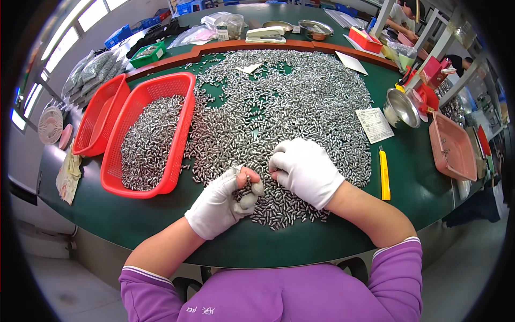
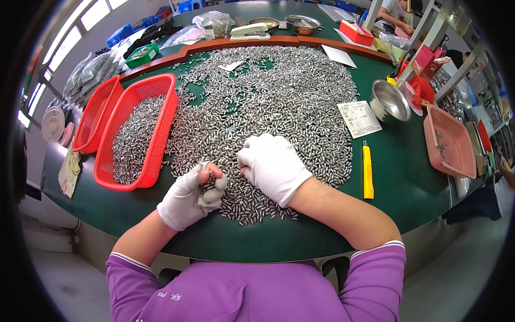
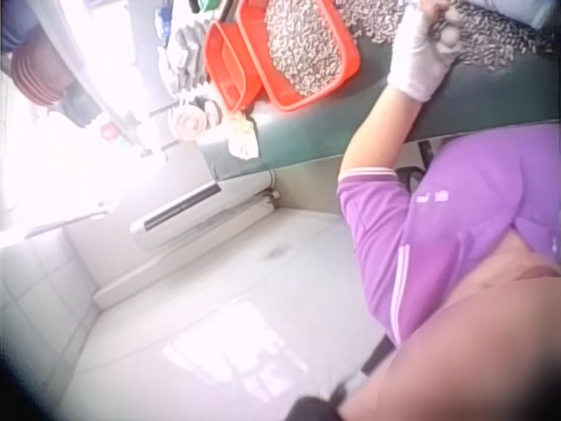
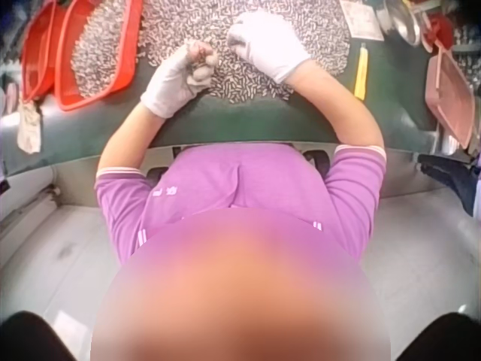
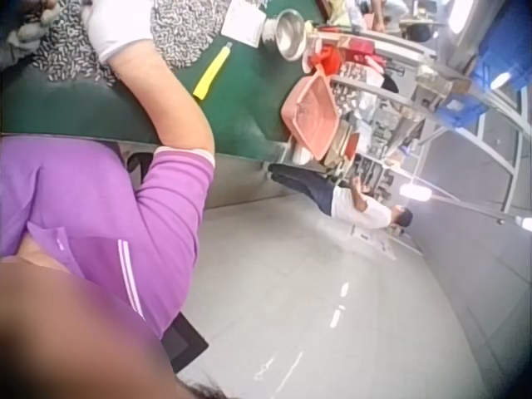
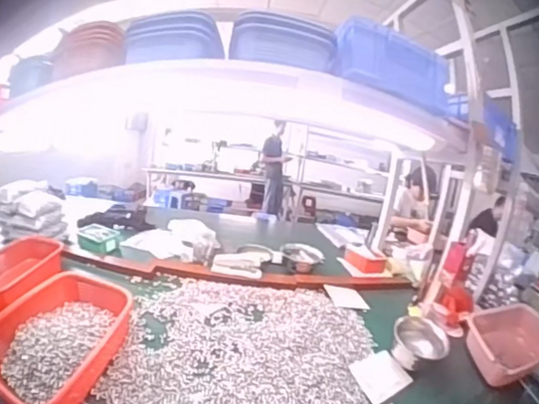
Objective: Sorting and inspecting small metallic pins at an industrial workbench.
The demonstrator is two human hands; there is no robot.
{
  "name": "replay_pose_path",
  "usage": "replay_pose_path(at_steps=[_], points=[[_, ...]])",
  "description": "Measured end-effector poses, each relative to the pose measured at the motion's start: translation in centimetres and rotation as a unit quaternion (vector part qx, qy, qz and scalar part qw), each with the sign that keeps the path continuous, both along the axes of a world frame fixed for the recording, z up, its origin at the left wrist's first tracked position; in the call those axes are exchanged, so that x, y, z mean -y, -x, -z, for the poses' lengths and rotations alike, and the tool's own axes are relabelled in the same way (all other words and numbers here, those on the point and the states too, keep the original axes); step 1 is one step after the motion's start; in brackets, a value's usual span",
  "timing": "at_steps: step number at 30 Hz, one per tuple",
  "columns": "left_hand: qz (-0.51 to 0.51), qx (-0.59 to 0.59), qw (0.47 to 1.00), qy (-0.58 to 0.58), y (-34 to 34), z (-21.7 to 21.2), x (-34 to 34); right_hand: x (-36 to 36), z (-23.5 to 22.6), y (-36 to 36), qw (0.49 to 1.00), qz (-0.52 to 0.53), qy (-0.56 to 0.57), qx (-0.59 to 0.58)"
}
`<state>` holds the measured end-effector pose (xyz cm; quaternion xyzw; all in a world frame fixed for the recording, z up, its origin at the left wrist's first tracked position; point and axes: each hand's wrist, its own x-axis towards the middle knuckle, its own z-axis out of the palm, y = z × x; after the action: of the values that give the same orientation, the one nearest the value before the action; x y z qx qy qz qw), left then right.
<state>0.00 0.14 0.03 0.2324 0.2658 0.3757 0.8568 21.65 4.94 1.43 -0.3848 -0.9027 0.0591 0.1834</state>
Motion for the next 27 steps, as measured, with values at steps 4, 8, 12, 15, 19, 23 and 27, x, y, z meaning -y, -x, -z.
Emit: replay_pose_path(at_steps=[4, 8, 12, 15, 19, 23, 27], points=[[-0.011, -0.003, 1.0, 0.009, -0.1, -0.5, 0.0, -0.4, 0.1, 0.0, 0.998, -0.017, -0.02, -0.064], [0.0, 0.019, 1.0, -0.009, 0.0, 0.1, 0.0, 0.3, -2.0, 0.4, 0.982, -0.05, -0.047, -0.177], [0.042, 0.034, 0.998, -0.015, 0.1, 0.4, -0.1, 0.8, -2.8, 0.7, 0.978, -0.1, -0.051, -0.178], [0.047, 0.027, 0.998, -0.02, 0.0, 0.3, 0.0, 0.9, -2.6, 0.8, 0.975, -0.134, -0.056, -0.171], [0.029, -0.019, 0.999, -0.017, -0.2, -0.3, 0.3, 0.8, -1.9, 0.8, 0.966, -0.14, -0.019, -0.215], [0.029, -0.046, 0.998, -0.022, -0.3, -0.4, 0.3, 0.8, -1.1, 0.8, 0.951, -0.15, 0.069, -0.26], [0.02, -0.004, 0.999, -0.028, 0.0, 0.1, 0.1, 0.0, -0.6, 0.2, 0.989, -0.037, -0.006, -0.146]])
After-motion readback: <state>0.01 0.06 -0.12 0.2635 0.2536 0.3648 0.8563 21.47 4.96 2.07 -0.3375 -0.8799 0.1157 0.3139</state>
